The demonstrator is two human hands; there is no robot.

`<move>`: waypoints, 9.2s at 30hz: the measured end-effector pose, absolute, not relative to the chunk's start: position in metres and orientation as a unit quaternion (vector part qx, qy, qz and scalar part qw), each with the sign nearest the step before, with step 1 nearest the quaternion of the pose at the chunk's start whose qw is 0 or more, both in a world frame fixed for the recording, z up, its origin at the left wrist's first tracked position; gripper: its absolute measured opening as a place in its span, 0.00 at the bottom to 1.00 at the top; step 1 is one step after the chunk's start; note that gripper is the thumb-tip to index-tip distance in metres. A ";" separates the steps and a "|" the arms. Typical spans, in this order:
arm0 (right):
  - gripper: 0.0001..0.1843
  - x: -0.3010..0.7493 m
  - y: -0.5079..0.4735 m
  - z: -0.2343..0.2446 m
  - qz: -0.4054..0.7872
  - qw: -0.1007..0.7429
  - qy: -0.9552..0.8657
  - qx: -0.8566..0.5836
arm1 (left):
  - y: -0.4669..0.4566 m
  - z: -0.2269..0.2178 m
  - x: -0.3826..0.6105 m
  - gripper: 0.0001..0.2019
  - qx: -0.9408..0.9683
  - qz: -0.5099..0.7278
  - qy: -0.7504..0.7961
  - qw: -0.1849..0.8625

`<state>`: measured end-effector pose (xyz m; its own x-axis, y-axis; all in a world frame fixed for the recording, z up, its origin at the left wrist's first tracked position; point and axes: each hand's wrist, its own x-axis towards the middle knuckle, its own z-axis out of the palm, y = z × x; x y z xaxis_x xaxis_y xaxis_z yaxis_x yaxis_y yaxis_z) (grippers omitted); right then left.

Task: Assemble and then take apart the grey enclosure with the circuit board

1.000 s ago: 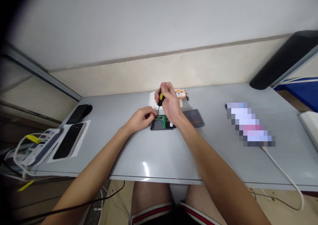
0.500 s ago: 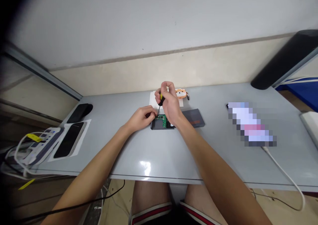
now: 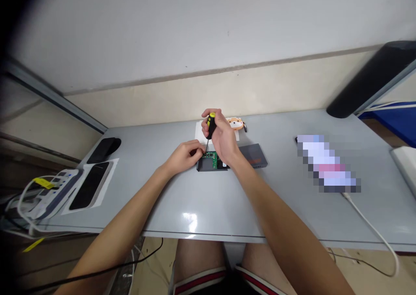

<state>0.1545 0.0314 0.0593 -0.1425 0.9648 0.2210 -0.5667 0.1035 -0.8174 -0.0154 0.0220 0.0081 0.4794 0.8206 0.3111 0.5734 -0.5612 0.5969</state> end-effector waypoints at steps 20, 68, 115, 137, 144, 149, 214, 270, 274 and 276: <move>0.15 0.153 0.031 0.053 0.623 0.608 -0.431 -0.238 | 0.023 0.008 -0.016 0.12 0.835 0.284 0.425 0.203; 0.14 0.155 0.031 0.050 0.626 0.613 -0.440 -0.196 | 0.023 0.006 -0.016 0.11 0.828 0.299 0.415 0.230; 0.19 0.152 0.026 0.055 0.611 0.621 -0.436 -0.226 | 0.023 0.007 -0.016 0.10 0.828 0.282 0.429 0.223; 0.19 0.150 0.025 0.056 0.612 0.624 -0.435 -0.216 | 0.022 0.008 -0.015 0.10 0.829 0.278 0.434 0.219; 0.20 0.150 0.025 0.054 0.603 0.628 -0.440 -0.218 | 0.022 0.009 -0.014 0.11 0.825 0.278 0.439 0.222; 0.19 0.150 0.025 0.053 0.613 0.625 -0.433 -0.215 | 0.021 0.010 -0.014 0.11 0.825 0.276 0.441 0.220; 0.32 0.265 0.021 0.095 0.398 0.032 -0.662 -0.635 | 0.010 0.011 0.005 0.27 0.868 0.236 0.409 0.153; 0.21 0.252 0.035 0.069 0.295 0.110 -0.734 -0.602 | 0.024 0.024 -0.023 0.11 0.825 0.231 0.487 0.172; 0.20 0.250 0.035 0.071 0.282 0.103 -0.743 -0.598 | 0.024 0.022 -0.022 0.11 0.819 0.245 0.487 0.180; 0.20 0.249 0.035 0.071 0.286 0.098 -0.745 -0.595 | 0.025 0.021 -0.022 0.11 0.819 0.246 0.486 0.183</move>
